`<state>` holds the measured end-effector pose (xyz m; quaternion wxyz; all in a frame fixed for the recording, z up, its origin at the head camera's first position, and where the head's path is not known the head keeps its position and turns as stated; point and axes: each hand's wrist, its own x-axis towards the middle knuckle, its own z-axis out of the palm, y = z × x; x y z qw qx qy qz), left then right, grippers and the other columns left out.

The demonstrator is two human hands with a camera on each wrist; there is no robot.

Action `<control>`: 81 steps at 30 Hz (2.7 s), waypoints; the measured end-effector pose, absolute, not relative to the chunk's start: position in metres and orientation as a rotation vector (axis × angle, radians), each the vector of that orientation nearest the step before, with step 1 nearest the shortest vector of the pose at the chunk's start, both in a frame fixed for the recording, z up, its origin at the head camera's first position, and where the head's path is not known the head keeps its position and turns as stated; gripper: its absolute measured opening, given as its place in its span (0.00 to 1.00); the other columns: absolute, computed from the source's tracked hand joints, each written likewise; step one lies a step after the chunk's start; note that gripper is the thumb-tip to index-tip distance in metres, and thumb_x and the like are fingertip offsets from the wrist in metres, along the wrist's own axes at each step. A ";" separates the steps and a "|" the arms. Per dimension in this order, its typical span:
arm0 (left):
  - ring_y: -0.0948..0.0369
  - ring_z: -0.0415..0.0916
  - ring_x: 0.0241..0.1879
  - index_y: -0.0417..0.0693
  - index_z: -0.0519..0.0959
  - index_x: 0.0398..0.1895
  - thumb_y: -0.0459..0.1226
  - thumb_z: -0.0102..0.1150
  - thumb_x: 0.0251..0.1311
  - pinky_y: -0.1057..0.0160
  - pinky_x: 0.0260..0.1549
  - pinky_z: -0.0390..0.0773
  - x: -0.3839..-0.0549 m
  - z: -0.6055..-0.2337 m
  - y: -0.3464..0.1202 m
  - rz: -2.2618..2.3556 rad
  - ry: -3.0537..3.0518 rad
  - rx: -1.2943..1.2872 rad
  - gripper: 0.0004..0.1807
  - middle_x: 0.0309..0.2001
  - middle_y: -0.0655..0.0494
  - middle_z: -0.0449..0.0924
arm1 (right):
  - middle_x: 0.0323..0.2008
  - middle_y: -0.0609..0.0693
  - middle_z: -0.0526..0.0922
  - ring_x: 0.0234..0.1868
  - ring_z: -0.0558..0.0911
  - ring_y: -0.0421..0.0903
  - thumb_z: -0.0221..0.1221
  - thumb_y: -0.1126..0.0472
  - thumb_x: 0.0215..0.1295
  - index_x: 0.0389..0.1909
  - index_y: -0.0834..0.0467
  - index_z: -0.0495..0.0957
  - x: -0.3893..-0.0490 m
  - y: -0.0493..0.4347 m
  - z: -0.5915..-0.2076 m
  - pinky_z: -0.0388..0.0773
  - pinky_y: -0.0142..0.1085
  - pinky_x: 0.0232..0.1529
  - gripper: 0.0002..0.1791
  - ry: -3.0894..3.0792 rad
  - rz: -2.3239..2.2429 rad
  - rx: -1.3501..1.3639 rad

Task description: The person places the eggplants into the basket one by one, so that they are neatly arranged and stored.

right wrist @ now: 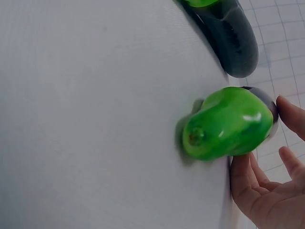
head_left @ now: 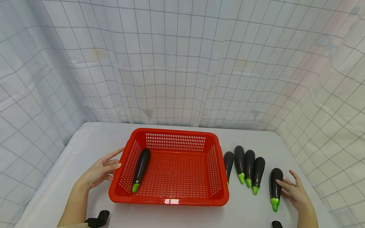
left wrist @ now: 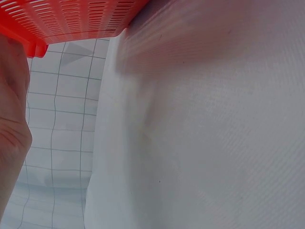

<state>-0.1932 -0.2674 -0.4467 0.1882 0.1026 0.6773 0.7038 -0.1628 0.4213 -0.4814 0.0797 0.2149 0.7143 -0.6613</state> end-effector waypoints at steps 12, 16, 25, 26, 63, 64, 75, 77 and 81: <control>0.57 0.81 0.35 0.60 0.51 0.71 0.32 0.44 0.67 0.57 0.28 0.81 -0.194 -0.447 -0.267 1.978 1.909 0.286 0.31 0.41 0.59 0.81 | 0.66 0.74 0.36 0.41 0.71 0.32 0.56 0.52 0.63 0.69 0.46 0.20 -0.165 0.426 -0.483 0.75 0.43 0.51 0.54 2.241 -1.725 0.550; 0.58 0.81 0.35 0.58 0.50 0.71 0.33 0.44 0.67 0.57 0.28 0.81 -0.193 -0.447 -0.267 1.975 1.913 0.280 0.31 0.41 0.59 0.81 | 0.65 0.76 0.37 0.51 0.71 0.48 0.55 0.50 0.63 0.68 0.47 0.20 -0.167 0.427 -0.481 0.75 0.46 0.51 0.53 2.275 -1.646 0.521; 0.58 0.81 0.36 0.58 0.49 0.71 0.33 0.44 0.67 0.57 0.27 0.81 -0.193 -0.447 -0.268 1.981 1.906 0.288 0.32 0.41 0.59 0.81 | 0.65 0.75 0.45 0.51 0.73 0.50 0.54 0.51 0.64 0.71 0.53 0.29 -0.167 0.425 -0.483 0.78 0.42 0.46 0.48 2.333 -1.600 0.525; 0.58 0.81 0.36 0.58 0.49 0.71 0.33 0.44 0.67 0.58 0.27 0.81 -0.193 -0.447 -0.268 1.982 1.906 0.289 0.32 0.41 0.59 0.81 | 0.65 0.75 0.46 0.50 0.74 0.48 0.54 0.50 0.64 0.71 0.53 0.30 -0.167 0.425 -0.483 0.78 0.42 0.46 0.48 2.335 -1.605 0.534; 0.59 0.81 0.33 0.62 0.54 0.70 0.31 0.43 0.67 0.59 0.27 0.81 -0.194 -0.449 -0.268 2.008 1.846 0.329 0.30 0.40 0.57 0.81 | 0.42 0.40 0.79 0.39 0.79 0.38 0.45 0.70 0.68 0.69 0.42 0.43 -0.183 0.360 -0.417 0.76 0.36 0.38 0.36 1.831 -2.428 -0.031; 0.59 0.81 0.33 0.62 0.54 0.70 0.31 0.43 0.67 0.59 0.27 0.81 -0.194 -0.449 -0.268 2.009 1.845 0.331 0.30 0.40 0.57 0.81 | 0.41 0.40 0.79 0.39 0.80 0.38 0.45 0.70 0.68 0.69 0.41 0.44 -0.184 0.356 -0.413 0.76 0.36 0.38 0.35 1.827 -2.427 -0.048; 0.59 0.81 0.32 0.60 0.53 0.70 0.31 0.42 0.67 0.58 0.27 0.81 -0.193 -0.447 -0.266 2.019 1.829 0.355 0.30 0.39 0.57 0.81 | 0.44 0.43 0.71 0.36 0.76 0.37 0.49 0.68 0.67 0.70 0.42 0.44 -0.194 0.305 -0.382 0.76 0.34 0.37 0.37 1.924 -2.328 -0.096; 0.59 0.81 0.32 0.60 0.53 0.70 0.31 0.42 0.67 0.58 0.27 0.81 -0.193 -0.447 -0.267 2.019 1.829 0.357 0.30 0.38 0.57 0.81 | 0.45 0.43 0.70 0.36 0.75 0.37 0.50 0.67 0.66 0.69 0.42 0.44 -0.196 0.296 -0.377 0.76 0.34 0.38 0.37 1.950 -2.302 -0.097; 0.59 0.81 0.32 0.61 0.53 0.70 0.31 0.42 0.67 0.58 0.27 0.81 -0.194 -0.448 -0.267 2.017 1.827 0.360 0.30 0.38 0.57 0.81 | 0.44 0.44 0.73 0.38 0.77 0.38 0.51 0.67 0.66 0.70 0.43 0.43 -0.200 0.278 -0.369 0.76 0.36 0.40 0.38 1.970 -2.274 -0.114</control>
